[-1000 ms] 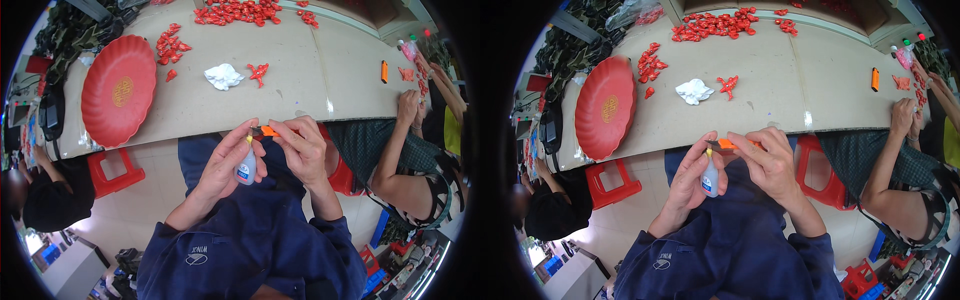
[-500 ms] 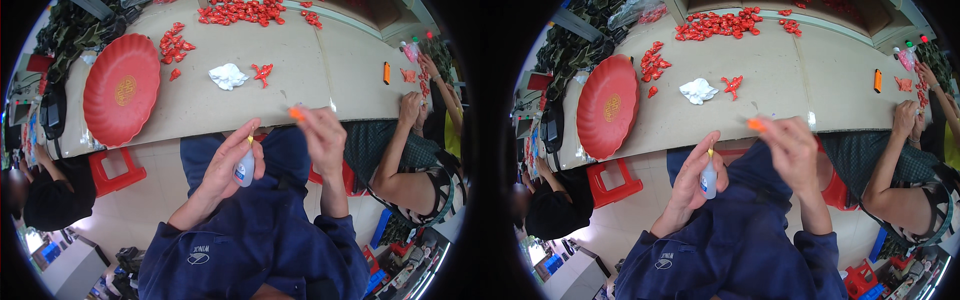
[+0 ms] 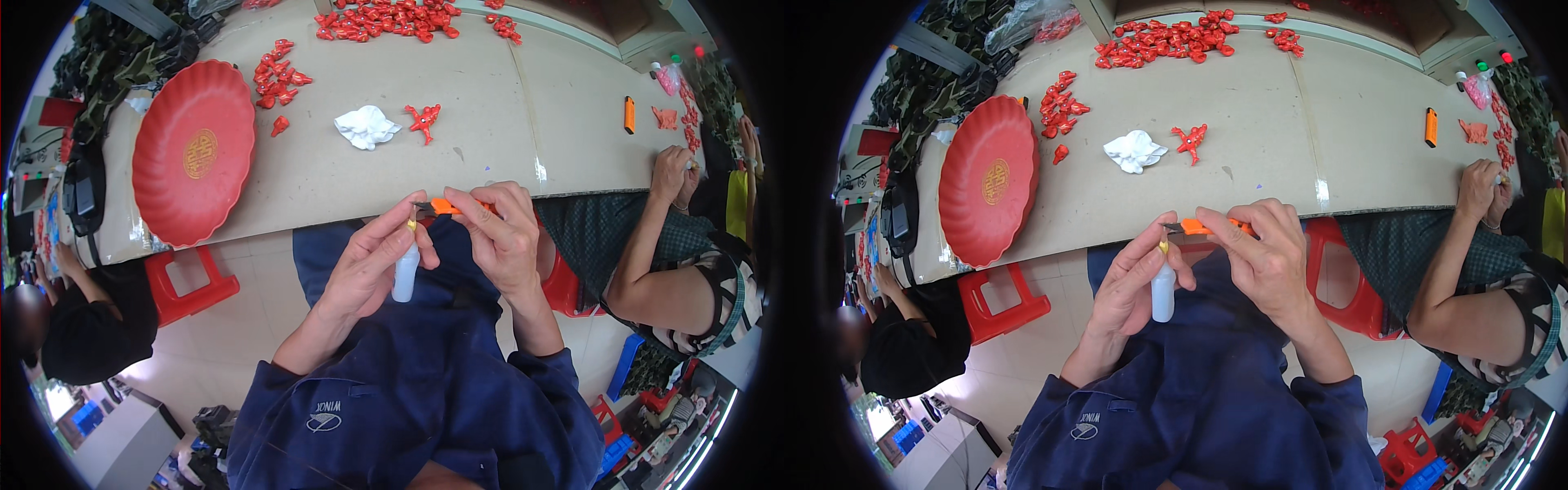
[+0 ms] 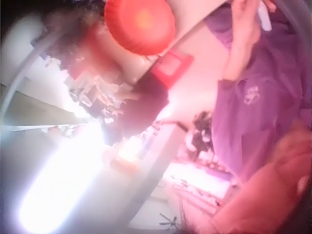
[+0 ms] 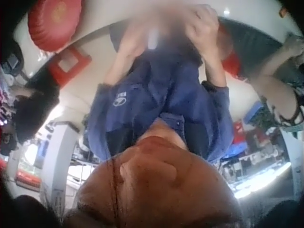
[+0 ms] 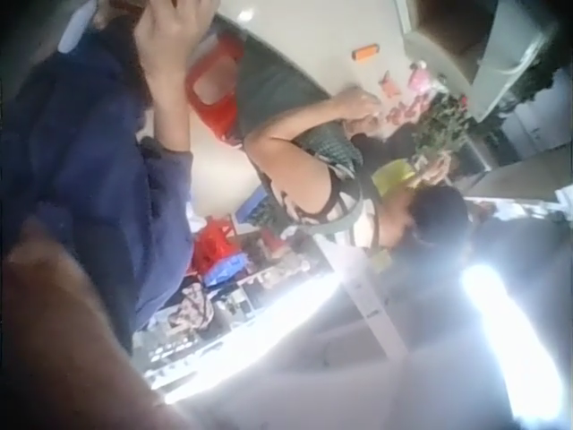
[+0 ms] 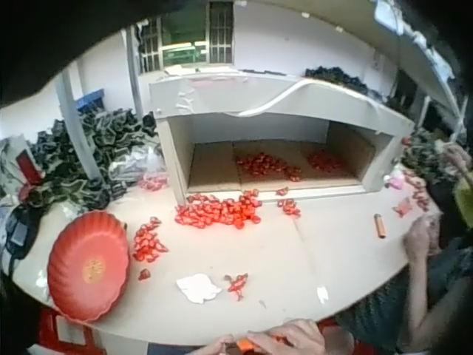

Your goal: The person applies glue from a glue bottle to small red plastic pieces by hand, then assembles them.

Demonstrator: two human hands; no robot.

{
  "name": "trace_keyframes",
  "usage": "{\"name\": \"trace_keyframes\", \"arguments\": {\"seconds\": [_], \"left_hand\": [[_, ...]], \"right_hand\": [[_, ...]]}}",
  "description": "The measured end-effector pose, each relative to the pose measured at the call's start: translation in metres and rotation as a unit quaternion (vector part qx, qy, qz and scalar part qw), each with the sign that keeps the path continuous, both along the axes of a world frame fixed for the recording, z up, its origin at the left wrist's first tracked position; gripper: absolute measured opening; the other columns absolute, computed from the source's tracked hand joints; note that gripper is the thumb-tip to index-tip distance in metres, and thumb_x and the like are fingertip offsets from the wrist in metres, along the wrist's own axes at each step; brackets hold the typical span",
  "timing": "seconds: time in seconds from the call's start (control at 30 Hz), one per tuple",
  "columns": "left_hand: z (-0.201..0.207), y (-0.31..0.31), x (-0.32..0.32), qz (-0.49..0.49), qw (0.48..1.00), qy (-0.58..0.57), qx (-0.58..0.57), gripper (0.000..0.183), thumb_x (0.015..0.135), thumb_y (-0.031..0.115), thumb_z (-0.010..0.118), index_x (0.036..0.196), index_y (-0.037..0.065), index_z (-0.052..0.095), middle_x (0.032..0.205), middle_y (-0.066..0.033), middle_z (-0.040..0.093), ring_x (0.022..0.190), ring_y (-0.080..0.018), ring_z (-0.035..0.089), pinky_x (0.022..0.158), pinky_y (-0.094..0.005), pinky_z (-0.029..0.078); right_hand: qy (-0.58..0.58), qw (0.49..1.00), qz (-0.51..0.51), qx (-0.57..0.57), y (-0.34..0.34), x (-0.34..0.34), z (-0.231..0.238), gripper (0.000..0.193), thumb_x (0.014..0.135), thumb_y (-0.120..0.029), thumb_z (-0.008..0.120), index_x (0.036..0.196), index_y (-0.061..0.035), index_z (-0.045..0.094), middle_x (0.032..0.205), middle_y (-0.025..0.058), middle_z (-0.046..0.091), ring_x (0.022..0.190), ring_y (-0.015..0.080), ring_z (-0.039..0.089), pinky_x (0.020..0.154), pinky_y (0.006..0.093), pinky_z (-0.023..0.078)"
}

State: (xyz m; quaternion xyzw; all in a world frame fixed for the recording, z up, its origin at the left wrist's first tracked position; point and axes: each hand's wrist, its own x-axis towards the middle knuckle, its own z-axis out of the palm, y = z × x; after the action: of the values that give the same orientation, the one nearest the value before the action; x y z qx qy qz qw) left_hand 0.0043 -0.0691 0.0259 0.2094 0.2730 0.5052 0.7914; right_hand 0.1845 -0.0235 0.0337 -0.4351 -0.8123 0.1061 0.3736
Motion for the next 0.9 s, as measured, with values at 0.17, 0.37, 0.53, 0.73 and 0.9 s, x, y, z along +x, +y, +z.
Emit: {"name": "trace_keyframes", "arguments": {"seconds": [0.17, 0.37, 0.53, 0.73, 0.9], "left_hand": [[-0.002, -0.010, -0.002, -0.033, 0.999, -0.031, -0.005, 0.043, 0.093, 0.013, 0.042, 0.134, 0.006, 0.034, 0.086, -0.0085, 0.055, 0.078, -0.0210, 0.056, 0.074, -0.0371, 0.046], [0.000, -0.002, 0.003, 0.003, 0.998, -0.055, -0.039, 0.042, 0.093, 0.015, 0.044, 0.133, 0.004, 0.036, 0.085, -0.0078, 0.055, 0.076, -0.0174, 0.055, 0.070, -0.0299, 0.045], [-0.002, -0.007, 0.001, 0.004, 0.995, -0.090, -0.040, 0.043, 0.094, 0.015, 0.043, 0.134, 0.004, 0.034, 0.084, -0.0079, 0.055, 0.075, -0.0169, 0.054, 0.069, -0.0302, 0.045], [0.000, -0.002, 0.005, 0.007, 0.994, -0.106, -0.041, 0.044, 0.094, 0.014, 0.041, 0.136, 0.004, 0.031, 0.083, -0.0084, 0.054, 0.074, -0.0168, 0.053, 0.068, -0.0301, 0.044], [0.000, -0.003, 0.004, -0.011, 0.994, -0.103, -0.027, 0.046, 0.094, 0.016, 0.040, 0.137, 0.005, 0.028, 0.082, -0.0087, 0.054, 0.072, -0.0166, 0.053, 0.068, -0.0295, 0.044]], "right_hand": [[-0.031, 0.995, -0.093, -0.005, 0.009, 0.011, 0.000, 0.037, 0.064, -0.001, 0.068, 0.098, -0.0128, 0.067, 0.073, 0.0027, 0.057, 0.067, 0.0186, 0.051, 0.060, 0.0299, 0.039], [0.032, 0.995, 0.049, -0.076, -0.002, 0.001, 0.009, 0.035, 0.064, -0.001, 0.069, 0.097, -0.0119, 0.068, 0.071, 0.0032, 0.056, 0.066, 0.0189, 0.051, 0.060, 0.0307, 0.041], [0.027, 0.994, -0.096, -0.043, 0.010, 0.009, -0.002, 0.032, 0.064, -0.004, 0.069, 0.095, -0.0125, 0.068, 0.070, 0.0021, 0.056, 0.065, 0.0178, 0.051, 0.059, 0.0291, 0.039], [0.029, 0.997, 0.037, -0.058, 0.002, 0.002, 0.003, 0.031, 0.066, -0.005, 0.069, 0.096, -0.0129, 0.068, 0.071, 0.0027, 0.057, 0.065, 0.0185, 0.051, 0.058, 0.0301, 0.039], [0.039, 0.997, -0.022, -0.056, 0.000, 0.002, 0.005, 0.030, 0.067, -0.004, 0.068, 0.096, -0.0129, 0.068, 0.068, 0.0026, 0.056, 0.064, 0.0184, 0.052, 0.058, 0.0289, 0.040]]}}
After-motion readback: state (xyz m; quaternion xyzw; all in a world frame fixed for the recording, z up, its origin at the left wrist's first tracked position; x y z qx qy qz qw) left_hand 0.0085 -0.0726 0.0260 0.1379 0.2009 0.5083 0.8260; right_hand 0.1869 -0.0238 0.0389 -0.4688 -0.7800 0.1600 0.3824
